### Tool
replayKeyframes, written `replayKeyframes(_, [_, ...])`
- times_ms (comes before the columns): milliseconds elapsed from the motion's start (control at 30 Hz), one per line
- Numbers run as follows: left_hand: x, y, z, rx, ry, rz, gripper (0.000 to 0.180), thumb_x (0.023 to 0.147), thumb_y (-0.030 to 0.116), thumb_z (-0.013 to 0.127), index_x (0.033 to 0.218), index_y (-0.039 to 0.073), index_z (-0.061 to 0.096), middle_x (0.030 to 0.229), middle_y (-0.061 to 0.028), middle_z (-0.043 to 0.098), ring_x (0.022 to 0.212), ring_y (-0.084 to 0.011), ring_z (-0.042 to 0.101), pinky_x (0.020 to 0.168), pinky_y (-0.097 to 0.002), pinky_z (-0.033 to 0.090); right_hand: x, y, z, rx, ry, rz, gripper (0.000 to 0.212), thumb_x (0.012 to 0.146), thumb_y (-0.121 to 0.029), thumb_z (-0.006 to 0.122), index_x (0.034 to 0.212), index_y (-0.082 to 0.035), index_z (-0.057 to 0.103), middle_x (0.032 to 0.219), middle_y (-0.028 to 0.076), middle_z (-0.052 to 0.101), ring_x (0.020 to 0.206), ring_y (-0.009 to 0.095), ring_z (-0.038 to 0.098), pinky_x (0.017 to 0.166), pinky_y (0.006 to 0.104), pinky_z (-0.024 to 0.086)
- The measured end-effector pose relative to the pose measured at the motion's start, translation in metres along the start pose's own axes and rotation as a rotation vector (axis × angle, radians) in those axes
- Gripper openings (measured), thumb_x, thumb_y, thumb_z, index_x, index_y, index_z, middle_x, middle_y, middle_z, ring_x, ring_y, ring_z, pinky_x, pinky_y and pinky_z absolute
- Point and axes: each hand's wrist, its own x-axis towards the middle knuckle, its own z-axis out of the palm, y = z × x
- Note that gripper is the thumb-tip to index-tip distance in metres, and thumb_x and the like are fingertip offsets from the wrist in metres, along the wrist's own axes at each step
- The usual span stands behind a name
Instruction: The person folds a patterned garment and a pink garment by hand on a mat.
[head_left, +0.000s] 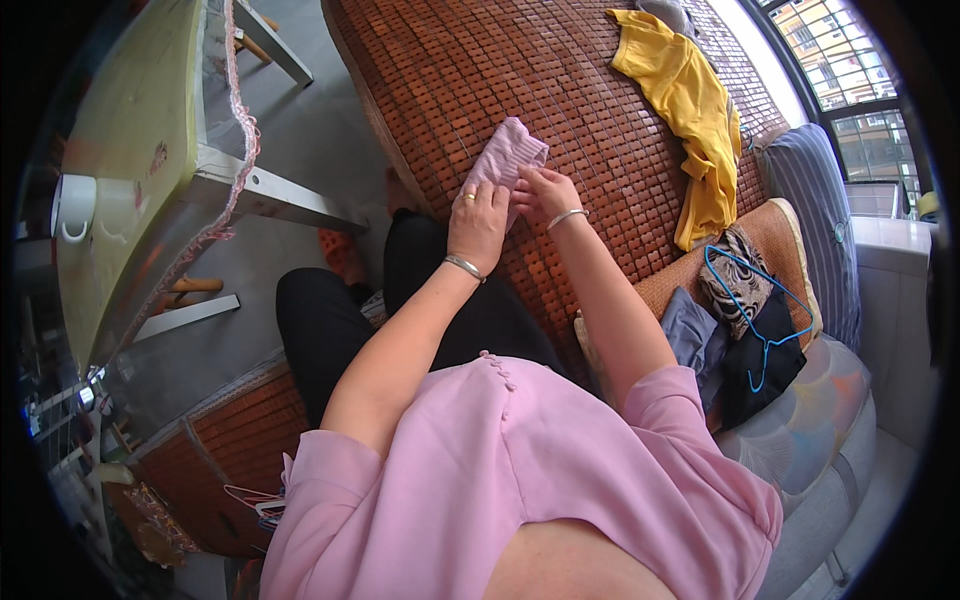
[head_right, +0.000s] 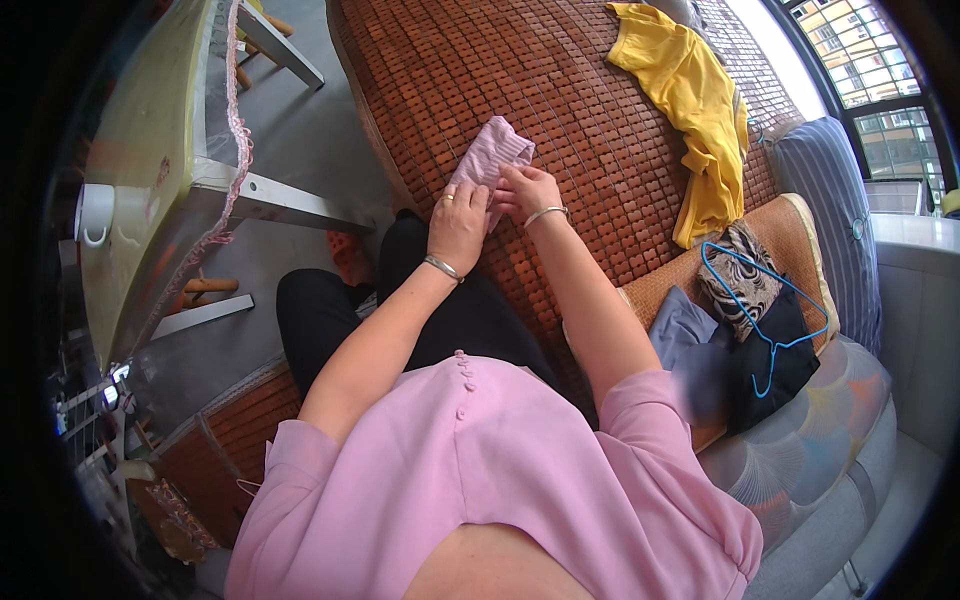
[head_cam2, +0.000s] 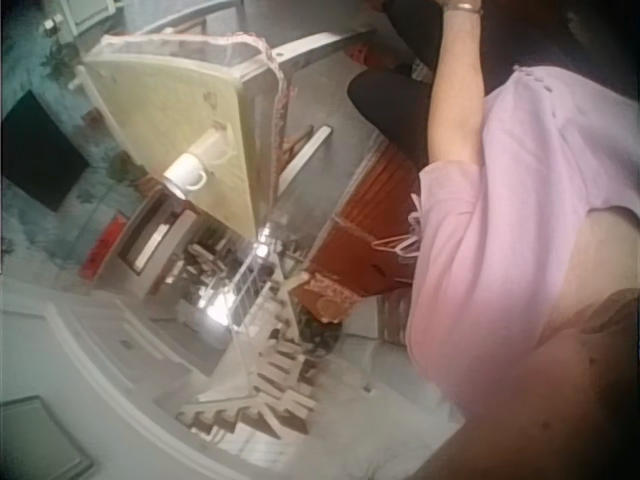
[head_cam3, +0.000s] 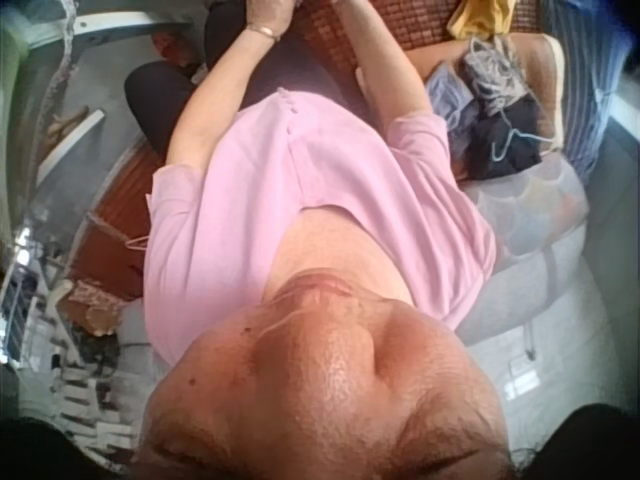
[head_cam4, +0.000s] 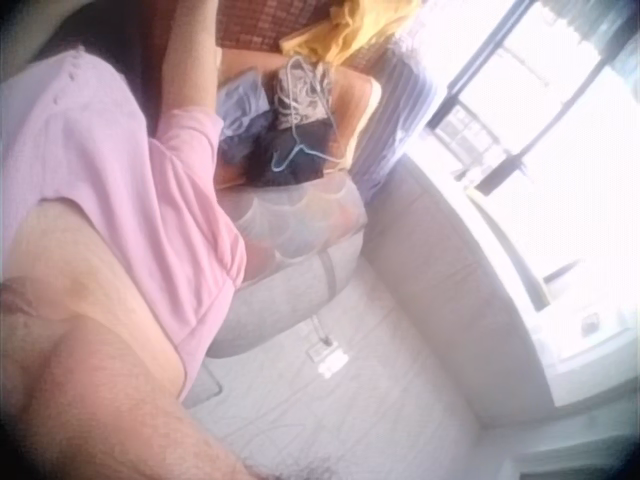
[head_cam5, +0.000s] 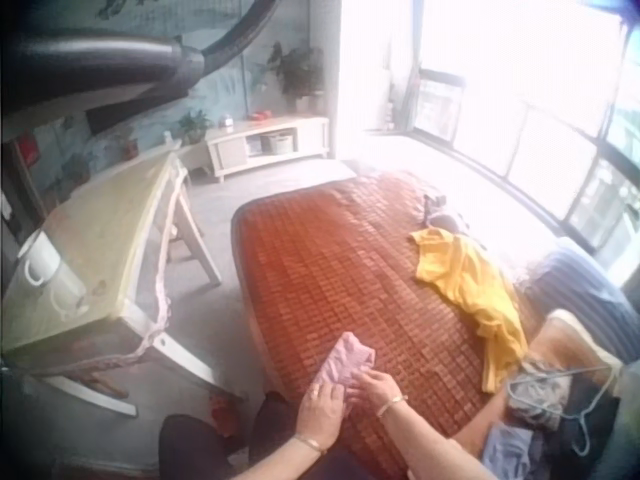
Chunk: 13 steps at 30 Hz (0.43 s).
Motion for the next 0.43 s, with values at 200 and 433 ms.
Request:
replayKeyframes(200, [-0.005, -0.007, 0.003, -0.01, 0.029, 0.088, 0.01, 0.083, 0.009, 0.051, 0.092, 0.006, 0.054, 0.094, -0.0096, 0.054, 0.095, -0.026, 0.054, 0.082, -0.0369, 0.048, 0.026, -0.005, -0.002, -0.36, 0.236, -0.269, 0.016, 0.083, -0.017, 0.068, 0.083, -0.002, 0.063, 0.07, 0.004, 0.066, 0.057, 0.01, 0.063, 0.051, 0.0232, 0.05])
replayKeyframes(433, [0.01, -0.006, -0.012, -0.194, 0.208, -0.073, 0.029, 0.084, 0.008, 0.056, 0.112, 0.004, 0.058, 0.106, -0.0144, 0.056, 0.106, -0.031, 0.054, 0.093, -0.036, 0.044, -0.011, -0.034, 0.028, -0.413, 0.303, -1.022, 0.025, 0.081, -0.025, 0.072, 0.097, -0.007, 0.065, 0.083, 0.011, 0.067, 0.074, 0.022, 0.066, 0.073, 0.033, 0.055])
